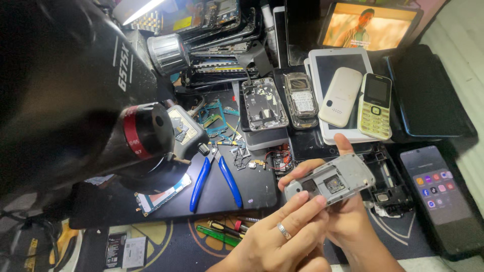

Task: The person disassembles a mobile phone using a precision screwdriver and tweezers, removing the back cover and extracting the motherboard. They then handle another mobile phone, removing its back cover as well. The work is performed at a cluttered electronics repair bench with multiple phones and tools visible.

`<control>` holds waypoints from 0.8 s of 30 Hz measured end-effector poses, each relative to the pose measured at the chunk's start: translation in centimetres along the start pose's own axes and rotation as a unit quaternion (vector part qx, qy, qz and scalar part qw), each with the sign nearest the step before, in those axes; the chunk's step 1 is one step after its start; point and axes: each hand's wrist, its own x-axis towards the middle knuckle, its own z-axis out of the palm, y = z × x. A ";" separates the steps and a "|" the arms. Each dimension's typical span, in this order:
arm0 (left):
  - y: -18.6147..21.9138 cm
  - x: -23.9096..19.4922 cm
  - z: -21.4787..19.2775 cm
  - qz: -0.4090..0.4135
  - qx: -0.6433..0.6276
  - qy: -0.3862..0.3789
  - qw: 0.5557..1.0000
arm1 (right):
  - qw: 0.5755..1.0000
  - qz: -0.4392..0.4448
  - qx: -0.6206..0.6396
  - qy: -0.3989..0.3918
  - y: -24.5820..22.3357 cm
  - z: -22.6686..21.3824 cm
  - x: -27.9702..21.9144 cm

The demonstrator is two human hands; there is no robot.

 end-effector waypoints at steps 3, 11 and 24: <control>-0.2 0.0 0.0 0.017 -0.043 -0.004 0.999 | 0.990 -0.014 -0.139 0.007 -0.5 -0.1 -1.1; -0.4 0.8 -0.1 -0.015 -0.043 -0.011 0.999 | 0.979 0.052 -0.182 0.079 -2.1 -0.2 -1.6; -0.4 -0.5 0.7 0.038 0.034 -0.033 0.998 | 0.996 0.074 0.001 -0.051 -2.0 -0.5 -1.3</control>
